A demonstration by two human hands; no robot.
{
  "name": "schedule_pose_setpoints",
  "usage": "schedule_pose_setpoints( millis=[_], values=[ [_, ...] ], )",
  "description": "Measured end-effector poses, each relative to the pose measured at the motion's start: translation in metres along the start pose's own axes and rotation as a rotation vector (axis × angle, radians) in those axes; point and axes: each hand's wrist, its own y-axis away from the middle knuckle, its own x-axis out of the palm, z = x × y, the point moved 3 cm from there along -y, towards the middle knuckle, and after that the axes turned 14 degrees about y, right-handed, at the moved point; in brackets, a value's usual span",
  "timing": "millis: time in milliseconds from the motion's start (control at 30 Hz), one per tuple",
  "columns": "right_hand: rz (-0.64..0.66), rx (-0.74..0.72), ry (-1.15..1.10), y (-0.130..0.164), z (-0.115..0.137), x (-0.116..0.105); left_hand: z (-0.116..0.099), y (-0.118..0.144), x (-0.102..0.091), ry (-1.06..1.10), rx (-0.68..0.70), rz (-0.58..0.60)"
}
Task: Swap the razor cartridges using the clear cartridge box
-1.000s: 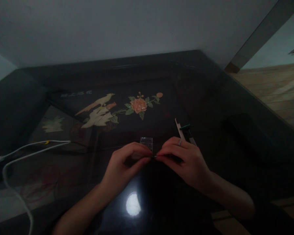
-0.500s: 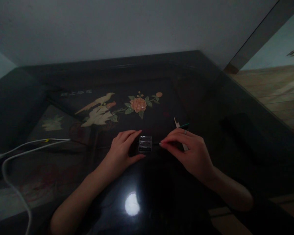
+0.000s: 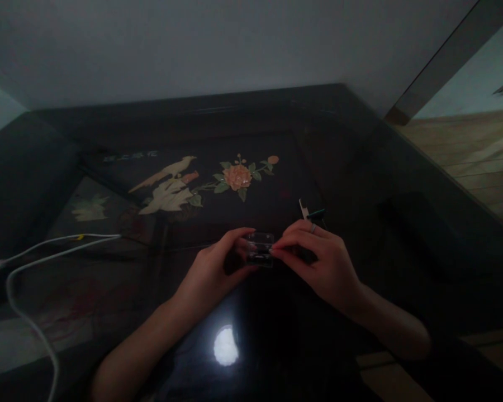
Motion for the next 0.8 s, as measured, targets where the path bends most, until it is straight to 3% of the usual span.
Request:
schedule_pose_setpoints(
  millis=[367,800],
  values=[
    [-0.019,-0.121,0.093,0.002,0.009,0.002,-0.013,0.012,0.021,0.642,-0.244,-0.065],
    [0.036,-0.120,0.082,0.002,0.007,0.005,-0.015,0.015,0.020,0.610,-0.194,-0.094]
  ],
)
